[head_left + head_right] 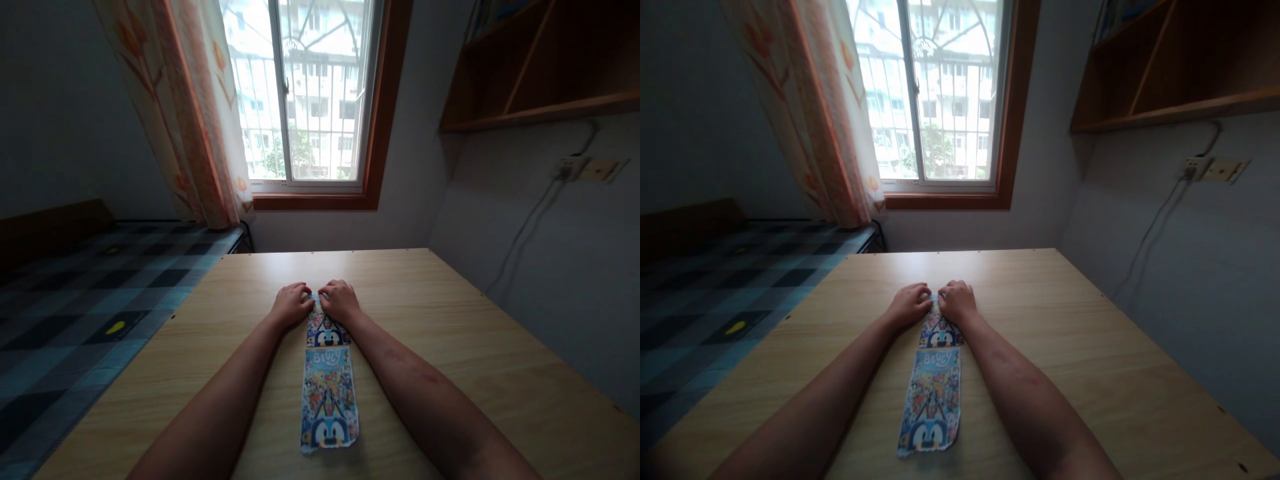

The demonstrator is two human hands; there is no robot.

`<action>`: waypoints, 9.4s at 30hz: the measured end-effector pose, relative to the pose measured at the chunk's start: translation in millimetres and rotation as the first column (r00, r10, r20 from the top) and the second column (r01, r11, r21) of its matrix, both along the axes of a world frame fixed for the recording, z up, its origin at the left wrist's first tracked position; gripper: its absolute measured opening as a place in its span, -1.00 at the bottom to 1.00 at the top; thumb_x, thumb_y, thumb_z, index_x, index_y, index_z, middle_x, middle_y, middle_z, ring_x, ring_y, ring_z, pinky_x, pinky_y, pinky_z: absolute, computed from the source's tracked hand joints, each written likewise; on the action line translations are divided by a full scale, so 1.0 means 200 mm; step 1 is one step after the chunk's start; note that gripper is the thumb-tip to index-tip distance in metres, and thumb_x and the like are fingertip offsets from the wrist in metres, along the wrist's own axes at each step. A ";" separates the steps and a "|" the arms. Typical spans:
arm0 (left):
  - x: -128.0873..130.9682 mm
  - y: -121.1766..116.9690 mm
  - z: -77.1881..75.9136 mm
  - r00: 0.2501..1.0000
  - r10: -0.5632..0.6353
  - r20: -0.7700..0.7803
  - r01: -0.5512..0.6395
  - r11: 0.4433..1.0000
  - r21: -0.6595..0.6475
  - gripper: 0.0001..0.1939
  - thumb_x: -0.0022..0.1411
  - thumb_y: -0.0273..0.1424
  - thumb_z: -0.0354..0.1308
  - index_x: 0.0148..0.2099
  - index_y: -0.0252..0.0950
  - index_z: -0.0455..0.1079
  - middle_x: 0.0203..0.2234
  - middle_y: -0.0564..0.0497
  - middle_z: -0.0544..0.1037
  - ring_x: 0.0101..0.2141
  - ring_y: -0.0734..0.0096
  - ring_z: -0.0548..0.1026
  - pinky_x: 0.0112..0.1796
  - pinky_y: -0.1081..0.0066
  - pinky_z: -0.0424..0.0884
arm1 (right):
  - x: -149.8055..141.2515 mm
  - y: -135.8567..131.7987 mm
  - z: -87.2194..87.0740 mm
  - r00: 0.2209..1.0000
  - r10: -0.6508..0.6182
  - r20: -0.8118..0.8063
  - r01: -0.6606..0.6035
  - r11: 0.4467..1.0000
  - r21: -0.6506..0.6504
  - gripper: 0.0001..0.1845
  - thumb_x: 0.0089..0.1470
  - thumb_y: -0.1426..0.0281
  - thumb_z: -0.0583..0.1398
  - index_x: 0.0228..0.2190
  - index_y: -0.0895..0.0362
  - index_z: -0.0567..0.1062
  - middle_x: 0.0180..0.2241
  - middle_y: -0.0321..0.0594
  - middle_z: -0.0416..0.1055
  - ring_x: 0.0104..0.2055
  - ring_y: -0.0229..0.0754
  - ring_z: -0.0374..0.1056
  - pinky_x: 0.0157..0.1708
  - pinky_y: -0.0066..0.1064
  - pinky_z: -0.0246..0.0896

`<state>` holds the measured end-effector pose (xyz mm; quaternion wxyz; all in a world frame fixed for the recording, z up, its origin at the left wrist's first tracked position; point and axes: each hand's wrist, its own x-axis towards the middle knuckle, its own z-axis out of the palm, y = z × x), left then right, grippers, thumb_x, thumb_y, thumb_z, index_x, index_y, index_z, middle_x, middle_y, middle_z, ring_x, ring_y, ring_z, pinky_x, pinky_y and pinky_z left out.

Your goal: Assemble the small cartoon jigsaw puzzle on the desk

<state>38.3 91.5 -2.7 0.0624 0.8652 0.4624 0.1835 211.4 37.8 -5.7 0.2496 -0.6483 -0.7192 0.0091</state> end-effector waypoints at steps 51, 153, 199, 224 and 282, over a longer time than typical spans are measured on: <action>0.04 0.03 -0.03 0.968 0.239 0.076 -0.225 0.961 -0.161 -0.67 0.01 -0.18 0.40 -0.17 -0.20 0.63 0.12 -0.13 0.48 0.19 0.04 0.37 0.18 0.24 0.25 | -0.02 -0.04 -0.03 0.999 0.046 0.021 -0.046 0.999 0.022 -0.71 0.19 0.34 0.16 -0.11 0.01 0.61 -0.12 -0.16 0.51 -0.01 -0.05 0.32 -0.01 -0.28 0.12; -0.02 -0.07 0.05 0.908 0.204 0.366 -0.124 0.965 -0.230 -0.77 0.23 -0.26 0.17 -0.31 -0.27 0.58 -0.38 -0.03 0.66 -0.33 0.31 0.57 -0.28 0.39 0.36 | 0.09 0.01 -0.06 0.939 -0.019 -0.344 0.031 0.999 0.031 -0.62 0.03 0.55 0.15 -0.17 0.06 0.65 -0.15 -0.20 0.59 -0.03 -0.13 0.42 0.07 -0.36 0.18; -0.02 -0.16 -0.04 0.969 0.104 0.222 -0.102 0.995 -0.020 -0.84 0.14 -0.35 0.29 -0.21 -0.27 0.59 -0.16 -0.10 0.59 -0.07 0.11 0.44 0.03 0.19 0.33 | 0.11 -0.11 -0.05 0.999 0.008 -0.039 -0.007 1.000 0.029 -0.75 0.19 0.27 0.23 -0.11 0.04 0.60 -0.09 -0.13 0.50 0.01 -0.05 0.30 0.05 -0.29 0.12; -0.02 -0.20 0.01 0.944 0.140 0.300 -0.106 0.986 -0.125 -0.89 0.19 -0.45 0.18 -0.32 -0.22 0.55 -0.40 0.02 0.62 -0.30 0.30 0.52 -0.17 0.33 0.35 | 0.10 -0.13 -0.04 0.995 0.090 -0.050 -0.089 0.996 0.032 -0.78 0.21 0.33 0.22 -0.12 0.03 0.58 -0.09 -0.17 0.51 0.02 -0.07 0.31 0.09 -0.28 0.11; 0.01 -0.18 -0.02 0.990 0.029 0.140 -0.037 0.998 0.053 -0.87 0.14 -0.35 0.29 -0.24 -0.12 0.64 0.14 -0.09 0.47 0.19 0.00 0.31 0.20 -0.01 0.21 | 0.11 -0.10 -0.07 0.997 0.025 -0.068 -0.024 1.000 0.013 -0.73 0.17 0.29 0.25 -0.08 0.02 0.58 -0.12 -0.15 0.52 0.00 -0.02 0.31 0.04 -0.25 0.09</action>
